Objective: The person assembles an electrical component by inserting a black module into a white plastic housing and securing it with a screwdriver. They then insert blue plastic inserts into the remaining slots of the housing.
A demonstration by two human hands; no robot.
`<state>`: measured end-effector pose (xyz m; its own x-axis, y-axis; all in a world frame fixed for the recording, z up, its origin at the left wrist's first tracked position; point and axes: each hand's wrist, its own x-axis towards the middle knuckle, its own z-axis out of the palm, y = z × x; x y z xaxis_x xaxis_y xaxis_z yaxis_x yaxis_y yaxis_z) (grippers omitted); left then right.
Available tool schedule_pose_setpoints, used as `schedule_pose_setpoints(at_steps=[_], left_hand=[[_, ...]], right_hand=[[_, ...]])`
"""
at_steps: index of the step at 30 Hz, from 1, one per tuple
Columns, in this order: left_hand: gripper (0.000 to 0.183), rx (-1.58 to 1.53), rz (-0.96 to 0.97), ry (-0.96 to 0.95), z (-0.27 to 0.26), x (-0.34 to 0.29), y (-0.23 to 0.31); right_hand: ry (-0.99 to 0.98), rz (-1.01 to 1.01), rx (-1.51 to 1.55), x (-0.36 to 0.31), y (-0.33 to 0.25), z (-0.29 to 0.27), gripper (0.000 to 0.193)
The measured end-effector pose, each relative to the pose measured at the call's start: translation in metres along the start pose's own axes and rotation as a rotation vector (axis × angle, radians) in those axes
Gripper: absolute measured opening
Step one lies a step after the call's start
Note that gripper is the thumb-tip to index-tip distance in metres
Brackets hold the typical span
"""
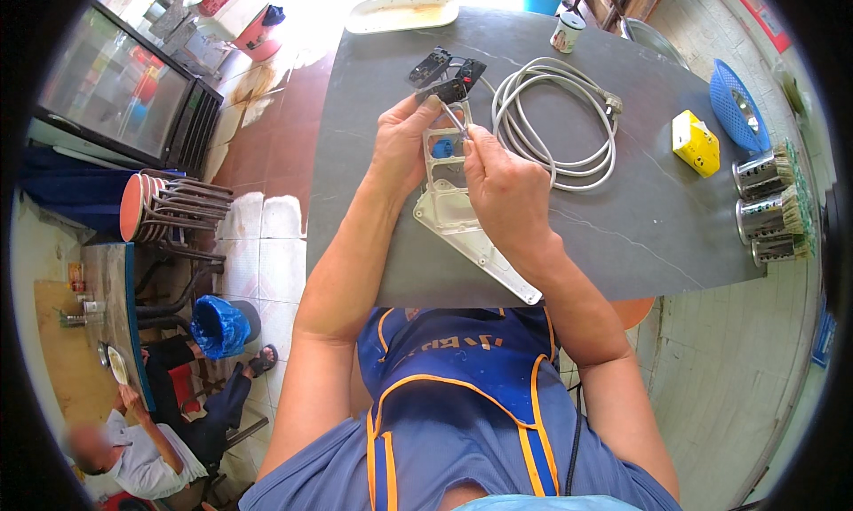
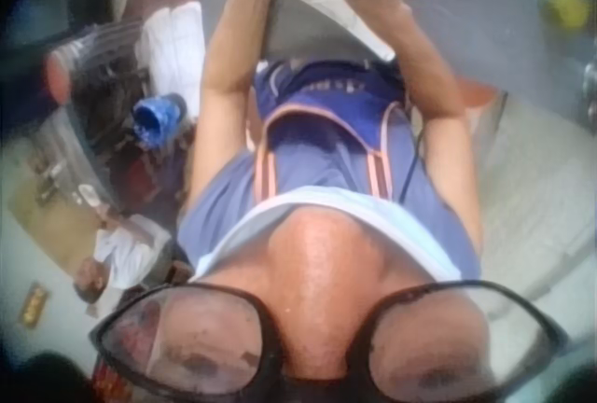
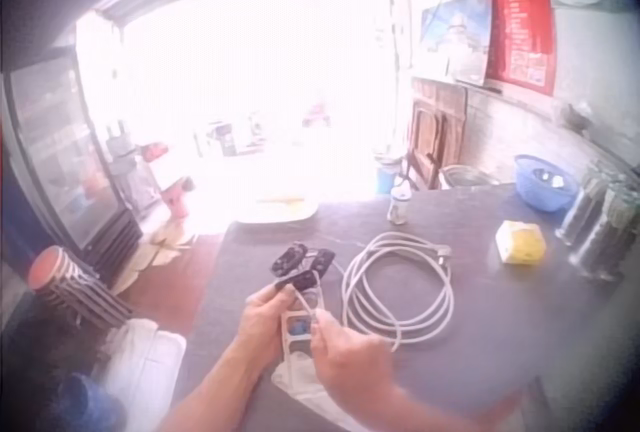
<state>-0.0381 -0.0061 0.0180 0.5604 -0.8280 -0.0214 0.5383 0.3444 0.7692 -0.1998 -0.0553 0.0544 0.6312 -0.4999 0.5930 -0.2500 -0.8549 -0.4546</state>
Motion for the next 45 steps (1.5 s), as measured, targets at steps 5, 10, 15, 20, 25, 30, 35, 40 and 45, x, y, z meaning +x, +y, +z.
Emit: schedule_pose_setpoints(at_steps=[5, 10, 15, 20, 25, 30, 35, 40, 45], left_hand=[[0.021, -0.004, -0.008, -0.009, -0.003, 0.0013, 0.0002], [0.021, -0.013, -0.01, -0.02, -0.0022, 0.0001, 0.0012], [0.021, -0.001, -0.007, -0.024, -0.0032, 0.0006, 0.0005], [0.021, 0.012, 0.0, -0.038, -0.0038, 0.0005, 0.0006], [0.021, 0.039, -0.003, -0.036, -0.005, 0.0007, 0.0004], [0.021, 0.03, -0.01, -0.026, -0.0029, 0.0003, 0.0006], [0.024, -0.029, -0.009, -0.028, -0.0044, 0.003, -0.0001], [0.022, -0.034, -0.034, -0.033, -0.004, 0.0032, 0.0026], [0.023, -0.033, -0.041, -0.068, -0.0052, 0.0037, 0.0035]], right_hand=[[-0.001, -0.007, -0.002, 0.001, -0.0014, -0.0004, 0.023], [-0.007, -0.007, -0.011, 0.0003, -0.0018, -0.0004, 0.023], [-0.016, 0.0, -0.021, 0.0003, -0.0031, -0.0012, 0.023], [-0.025, 0.004, -0.021, 0.0008, -0.0041, -0.0025, 0.024], [-0.033, 0.01, -0.031, 0.0007, -0.0043, -0.0024, 0.025], [-0.012, 0.007, -0.001, 0.0016, -0.0039, -0.0015, 0.025], [0.026, 0.018, 0.023, 0.0041, 0.0005, -0.0024, 0.022], [0.006, -0.001, 0.05, 0.0066, 0.0025, -0.0085, 0.02], [0.007, -0.007, 0.064, 0.0064, 0.0047, -0.0083, 0.021]])
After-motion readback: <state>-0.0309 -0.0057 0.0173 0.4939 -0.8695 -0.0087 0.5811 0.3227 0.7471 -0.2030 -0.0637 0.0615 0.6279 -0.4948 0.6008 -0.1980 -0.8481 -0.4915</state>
